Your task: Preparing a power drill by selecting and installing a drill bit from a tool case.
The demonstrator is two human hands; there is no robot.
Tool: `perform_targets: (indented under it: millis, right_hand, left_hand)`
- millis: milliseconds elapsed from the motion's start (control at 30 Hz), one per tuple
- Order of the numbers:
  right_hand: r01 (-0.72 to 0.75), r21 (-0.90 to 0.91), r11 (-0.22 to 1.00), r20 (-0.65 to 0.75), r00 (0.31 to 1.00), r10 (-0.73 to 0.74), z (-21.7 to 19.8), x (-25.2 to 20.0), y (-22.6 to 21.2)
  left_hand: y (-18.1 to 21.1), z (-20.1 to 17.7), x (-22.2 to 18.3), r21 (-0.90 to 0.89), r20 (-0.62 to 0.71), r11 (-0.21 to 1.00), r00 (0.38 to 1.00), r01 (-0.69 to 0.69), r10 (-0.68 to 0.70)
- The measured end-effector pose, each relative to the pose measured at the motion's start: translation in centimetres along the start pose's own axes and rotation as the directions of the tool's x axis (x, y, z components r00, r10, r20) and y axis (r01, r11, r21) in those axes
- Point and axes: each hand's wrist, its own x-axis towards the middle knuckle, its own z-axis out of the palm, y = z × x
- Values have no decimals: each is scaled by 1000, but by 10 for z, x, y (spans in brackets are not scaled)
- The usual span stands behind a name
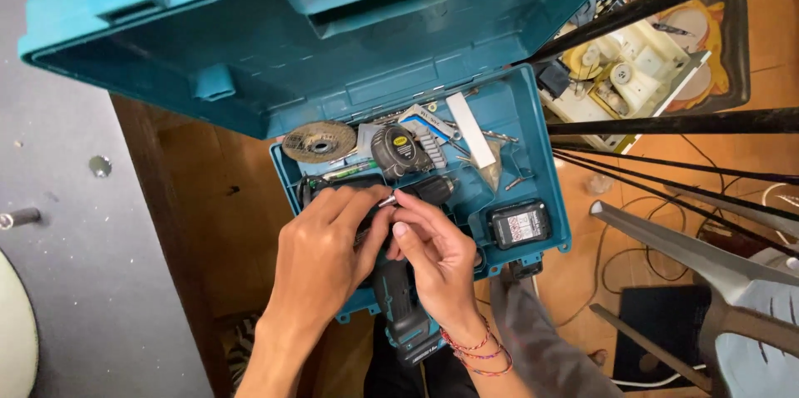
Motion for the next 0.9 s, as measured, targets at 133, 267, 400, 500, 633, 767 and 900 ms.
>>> perform_targets:
  millis: [133,267,400,500,633,767,900]
  right_hand:
    - [-26,-113,993,47,998,31,1,1,-6]
    - [94,-463,881,50,996,-80,5,29,-15]
    - [141,-859,493,80,987,-142,13,67,-4]
    - [-45,-928,371,28,982,189,20,99,13]
    - [-30,-939,344,29,986,166,24,109,15]
    - [-139,-870,473,-115,990,79,2,107,24]
    - [-141,-502,853,-293,956,-14,-11,91,-20]
  left_hand:
    - [-1,-2,-5,9,26,999,999,40,-40]
    - [-2,-12,-4,58,-23,985,986,164,-163]
    - [-4,-19,-3,-11,-71,972,969,237,-237]
    - [-6,-23,-1,-57,-72,966,964,252,-255]
    - [-9,-27,-2,-52,-77,963,960,266,-269]
    - [-12,-32,0,-132,-98,955,955,265,-279]
    - [-17,-35,-1,-177,-123,953,955,248,-271]
